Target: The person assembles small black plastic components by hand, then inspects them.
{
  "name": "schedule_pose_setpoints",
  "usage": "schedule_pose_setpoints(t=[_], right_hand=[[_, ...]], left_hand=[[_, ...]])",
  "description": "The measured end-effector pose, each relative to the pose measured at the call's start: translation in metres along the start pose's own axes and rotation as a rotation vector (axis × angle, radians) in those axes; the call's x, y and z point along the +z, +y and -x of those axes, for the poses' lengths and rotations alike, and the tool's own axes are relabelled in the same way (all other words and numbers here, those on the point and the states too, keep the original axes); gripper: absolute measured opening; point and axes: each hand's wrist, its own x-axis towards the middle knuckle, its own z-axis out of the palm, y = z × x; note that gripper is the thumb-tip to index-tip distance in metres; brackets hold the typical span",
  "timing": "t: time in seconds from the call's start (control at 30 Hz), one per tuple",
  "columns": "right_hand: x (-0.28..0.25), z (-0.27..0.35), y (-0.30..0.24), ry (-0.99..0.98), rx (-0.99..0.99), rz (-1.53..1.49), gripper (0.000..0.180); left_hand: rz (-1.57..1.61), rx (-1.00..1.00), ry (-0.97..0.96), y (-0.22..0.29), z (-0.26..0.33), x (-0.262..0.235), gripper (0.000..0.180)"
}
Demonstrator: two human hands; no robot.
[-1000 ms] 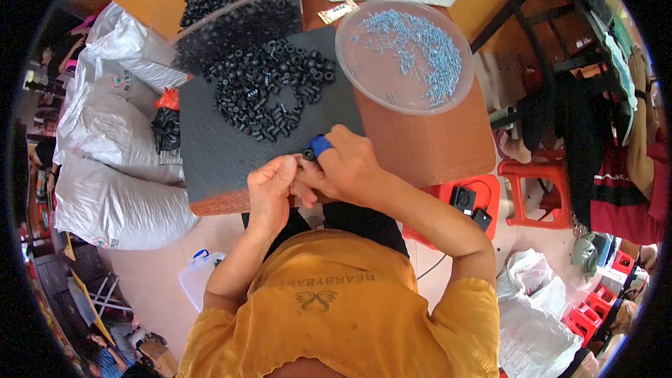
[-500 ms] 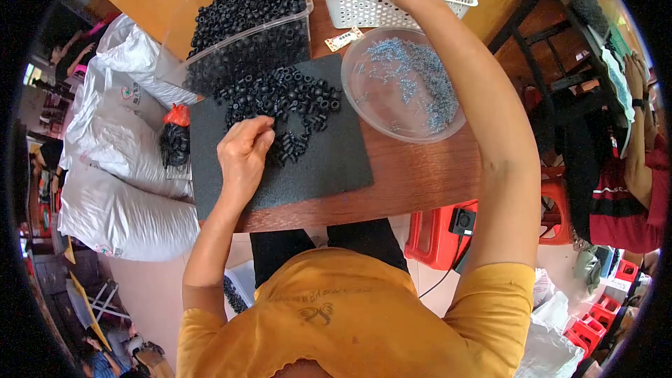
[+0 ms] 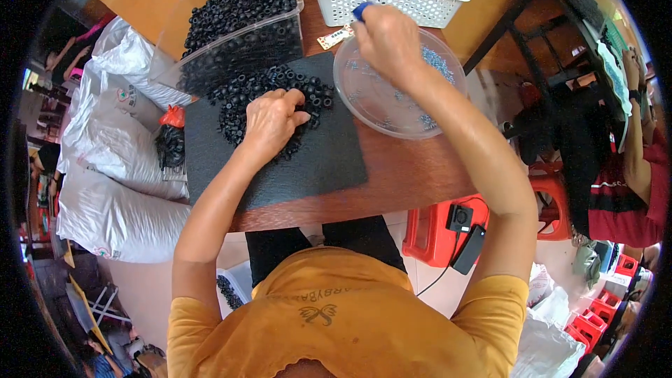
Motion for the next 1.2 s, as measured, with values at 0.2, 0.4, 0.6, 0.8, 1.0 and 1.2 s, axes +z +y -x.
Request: schedule_pose_setpoints(t=[0.2, 0.4, 0.6, 0.8, 1.0, 1.2], right_hand=[[-0.006, 0.036, -0.036, -0.015, -0.019, -0.151, 0.015], [-0.005, 0.063, -0.062, -0.072, 0.072, -0.292, 0.015], [-0.004, 0.090, -0.099, -0.177, 0.435, -0.663, 0.014], [-0.007, 0.101, -0.135, -0.266, 0.807, -1.267, 0.021], [-0.011, 0.102, -0.145, -0.280, 0.824, -1.285, 0.022], [-0.018, 0.108, -0.155, -0.189, 0.900, -1.251, 0.021]], left_hand=[[0.033, -0.073, 0.008, -0.007, -0.006, 0.007, 0.019], [0.138, -0.081, 0.142, -0.005, 0.007, -0.004, 0.017], [1.196, -0.514, 0.068, 0.009, 0.049, -0.037, 0.022], [0.879, -0.252, 0.323, 0.041, 0.085, -0.044, 0.028], [0.602, -0.047, 0.365, 0.050, 0.092, -0.049, 0.027], [0.695, -0.180, 0.314, 0.056, 0.099, -0.044, 0.023]])
